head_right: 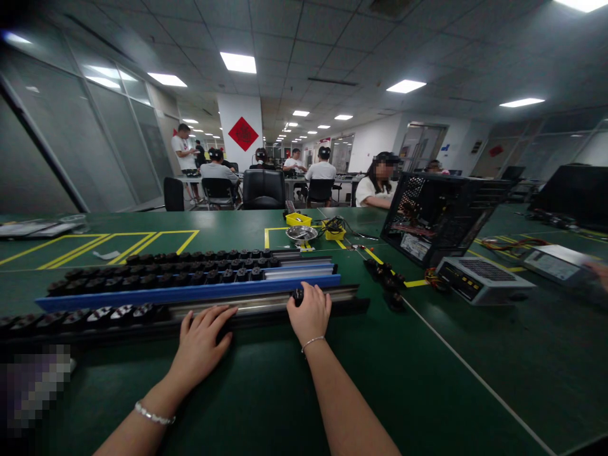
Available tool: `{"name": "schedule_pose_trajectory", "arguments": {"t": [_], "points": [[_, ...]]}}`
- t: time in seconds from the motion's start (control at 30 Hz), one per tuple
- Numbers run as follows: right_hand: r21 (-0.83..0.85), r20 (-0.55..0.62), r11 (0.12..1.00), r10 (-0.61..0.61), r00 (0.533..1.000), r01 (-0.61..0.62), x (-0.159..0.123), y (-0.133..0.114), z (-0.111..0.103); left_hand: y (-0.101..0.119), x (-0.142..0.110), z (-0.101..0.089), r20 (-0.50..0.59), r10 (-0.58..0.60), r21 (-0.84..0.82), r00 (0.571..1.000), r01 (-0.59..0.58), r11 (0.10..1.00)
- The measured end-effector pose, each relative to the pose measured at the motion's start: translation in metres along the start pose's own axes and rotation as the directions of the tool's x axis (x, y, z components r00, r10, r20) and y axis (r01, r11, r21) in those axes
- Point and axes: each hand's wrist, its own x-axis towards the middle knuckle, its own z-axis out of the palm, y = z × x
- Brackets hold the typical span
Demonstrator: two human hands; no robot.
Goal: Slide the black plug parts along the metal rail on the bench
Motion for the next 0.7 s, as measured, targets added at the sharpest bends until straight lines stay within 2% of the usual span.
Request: {"name": "schedule_pose_trajectory", "arguments": {"t": [0.3, 0.53, 0.7], "points": [[-0.049, 0.073, 0.998, -0.036, 0.997, 0.039, 0.0042, 0.001, -0.0069, 0.0, 0.0001, -0.0002, -0.005, 0.005, -0.005, 1.0, -0.005, 1.0], [-0.019, -0.008, 0.997, -0.074, 0.997, 0.074, 0.0023, 0.0064, -0.0006, -0.0001, -0.0002, -0.0006, 0.002, 0.001, -0.014, 1.0, -0.001, 1.0], [-0.023, -0.021, 0.997, -0.078, 0.997, 0.078, 0.0021, 0.0066, 0.0013, -0.0004, -0.0002, -0.0007, -0.001, -0.001, -0.028, 1.0, 0.001, 1.0]]}}
